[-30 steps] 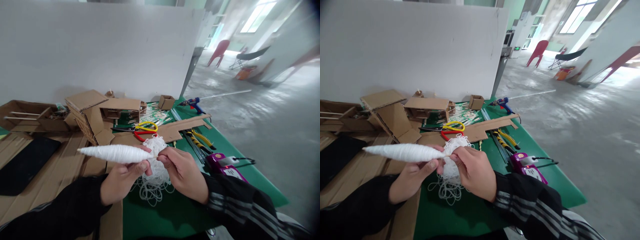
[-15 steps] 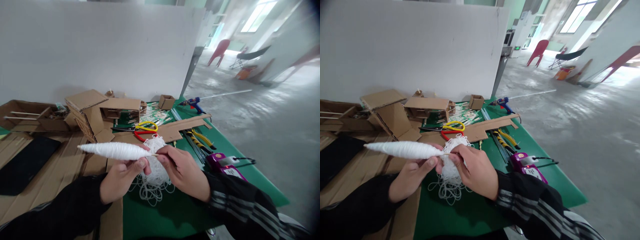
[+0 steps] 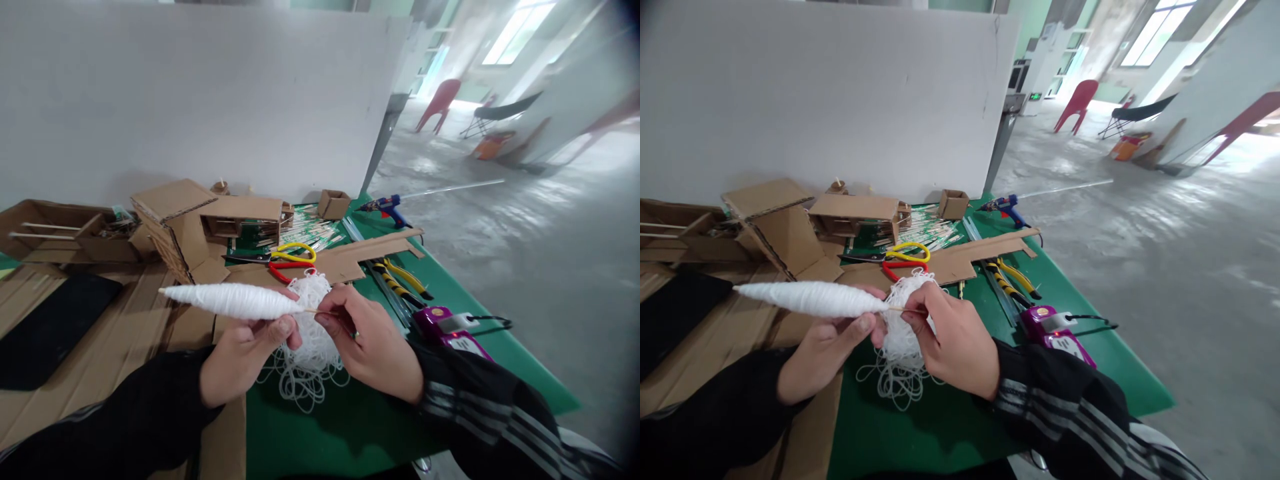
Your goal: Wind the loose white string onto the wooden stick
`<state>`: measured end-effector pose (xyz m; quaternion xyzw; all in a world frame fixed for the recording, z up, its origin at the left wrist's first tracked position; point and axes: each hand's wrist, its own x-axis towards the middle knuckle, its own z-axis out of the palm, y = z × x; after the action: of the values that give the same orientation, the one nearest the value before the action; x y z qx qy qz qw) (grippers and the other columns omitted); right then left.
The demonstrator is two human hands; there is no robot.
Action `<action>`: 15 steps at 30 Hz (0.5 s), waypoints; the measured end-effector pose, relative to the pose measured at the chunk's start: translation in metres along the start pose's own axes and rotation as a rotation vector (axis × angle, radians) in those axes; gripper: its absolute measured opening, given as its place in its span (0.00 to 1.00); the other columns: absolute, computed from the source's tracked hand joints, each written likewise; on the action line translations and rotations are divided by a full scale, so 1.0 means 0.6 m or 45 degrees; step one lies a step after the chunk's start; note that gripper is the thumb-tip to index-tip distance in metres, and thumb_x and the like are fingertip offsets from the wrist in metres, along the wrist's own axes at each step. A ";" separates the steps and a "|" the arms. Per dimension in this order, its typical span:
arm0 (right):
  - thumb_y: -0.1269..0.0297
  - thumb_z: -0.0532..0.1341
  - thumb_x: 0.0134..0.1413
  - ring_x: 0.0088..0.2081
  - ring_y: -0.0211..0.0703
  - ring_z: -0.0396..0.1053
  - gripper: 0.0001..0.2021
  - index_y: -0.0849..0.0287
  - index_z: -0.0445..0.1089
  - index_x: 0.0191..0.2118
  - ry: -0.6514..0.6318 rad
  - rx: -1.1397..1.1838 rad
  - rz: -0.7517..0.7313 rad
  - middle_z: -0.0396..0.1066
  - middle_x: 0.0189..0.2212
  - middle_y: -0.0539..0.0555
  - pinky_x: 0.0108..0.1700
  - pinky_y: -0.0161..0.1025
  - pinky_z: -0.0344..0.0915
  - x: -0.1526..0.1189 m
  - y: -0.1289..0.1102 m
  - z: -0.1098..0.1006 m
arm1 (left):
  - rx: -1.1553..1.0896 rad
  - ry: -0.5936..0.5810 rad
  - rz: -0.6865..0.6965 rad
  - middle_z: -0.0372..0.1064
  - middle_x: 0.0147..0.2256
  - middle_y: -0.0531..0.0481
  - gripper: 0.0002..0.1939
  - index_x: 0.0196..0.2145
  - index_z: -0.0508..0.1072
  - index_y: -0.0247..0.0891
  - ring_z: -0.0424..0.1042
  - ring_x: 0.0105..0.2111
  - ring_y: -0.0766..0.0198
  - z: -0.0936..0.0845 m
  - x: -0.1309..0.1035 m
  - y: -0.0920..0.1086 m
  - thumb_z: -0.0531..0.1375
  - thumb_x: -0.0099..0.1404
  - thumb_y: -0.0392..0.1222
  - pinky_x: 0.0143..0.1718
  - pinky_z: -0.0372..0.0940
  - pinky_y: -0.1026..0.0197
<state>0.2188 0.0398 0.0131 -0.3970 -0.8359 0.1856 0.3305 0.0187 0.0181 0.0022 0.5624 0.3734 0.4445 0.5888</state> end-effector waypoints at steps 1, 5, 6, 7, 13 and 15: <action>0.68 0.53 0.61 0.26 0.37 0.64 0.02 0.58 0.61 0.36 -0.006 -0.021 -0.017 0.67 0.27 0.50 0.29 0.34 0.57 0.000 0.001 0.000 | 0.001 -0.003 0.002 0.67 0.26 0.54 0.13 0.48 0.64 0.38 0.68 0.30 0.64 0.000 0.000 0.000 0.54 0.68 0.46 0.38 0.65 0.60; 0.66 0.49 0.64 0.26 0.39 0.64 0.07 0.58 0.62 0.36 -0.013 -0.072 -0.046 0.68 0.26 0.51 0.28 0.35 0.56 0.000 0.002 0.000 | 0.023 -0.006 0.002 0.67 0.26 0.53 0.14 0.48 0.67 0.38 0.68 0.30 0.64 -0.001 0.000 -0.003 0.54 0.68 0.47 0.37 0.65 0.60; 0.65 0.50 0.64 0.28 0.39 0.66 0.06 0.58 0.62 0.38 -0.013 -0.050 -0.040 0.68 0.27 0.52 0.29 0.35 0.58 0.000 0.001 0.000 | 0.027 -0.001 0.000 0.67 0.26 0.53 0.15 0.47 0.68 0.38 0.68 0.30 0.64 -0.001 -0.001 -0.004 0.54 0.68 0.47 0.37 0.65 0.59; 0.65 0.51 0.63 0.29 0.40 0.67 0.04 0.58 0.61 0.40 -0.013 -0.025 -0.030 0.69 0.29 0.52 0.30 0.35 0.59 0.000 0.001 0.000 | 0.032 0.006 -0.004 0.67 0.26 0.53 0.15 0.47 0.69 0.37 0.68 0.30 0.63 -0.002 -0.001 -0.004 0.54 0.68 0.48 0.38 0.65 0.59; 0.69 0.51 0.62 0.26 0.38 0.64 0.04 0.58 0.61 0.36 -0.012 -0.032 -0.050 0.67 0.27 0.51 0.28 0.35 0.57 0.000 -0.001 -0.001 | 0.031 -0.004 0.003 0.68 0.26 0.53 0.16 0.50 0.65 0.38 0.69 0.30 0.63 -0.002 -0.002 -0.004 0.55 0.68 0.47 0.37 0.65 0.59; 0.68 0.49 0.64 0.25 0.38 0.62 0.07 0.58 0.61 0.35 -0.027 -0.061 -0.050 0.66 0.25 0.51 0.27 0.35 0.56 0.000 0.001 0.000 | 0.010 -0.012 0.018 0.67 0.26 0.53 0.16 0.50 0.65 0.38 0.68 0.30 0.64 -0.001 -0.001 -0.004 0.55 0.68 0.46 0.37 0.65 0.60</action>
<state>0.2189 0.0401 0.0129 -0.3862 -0.8512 0.1634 0.3155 0.0179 0.0178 -0.0004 0.5695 0.3684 0.4447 0.5850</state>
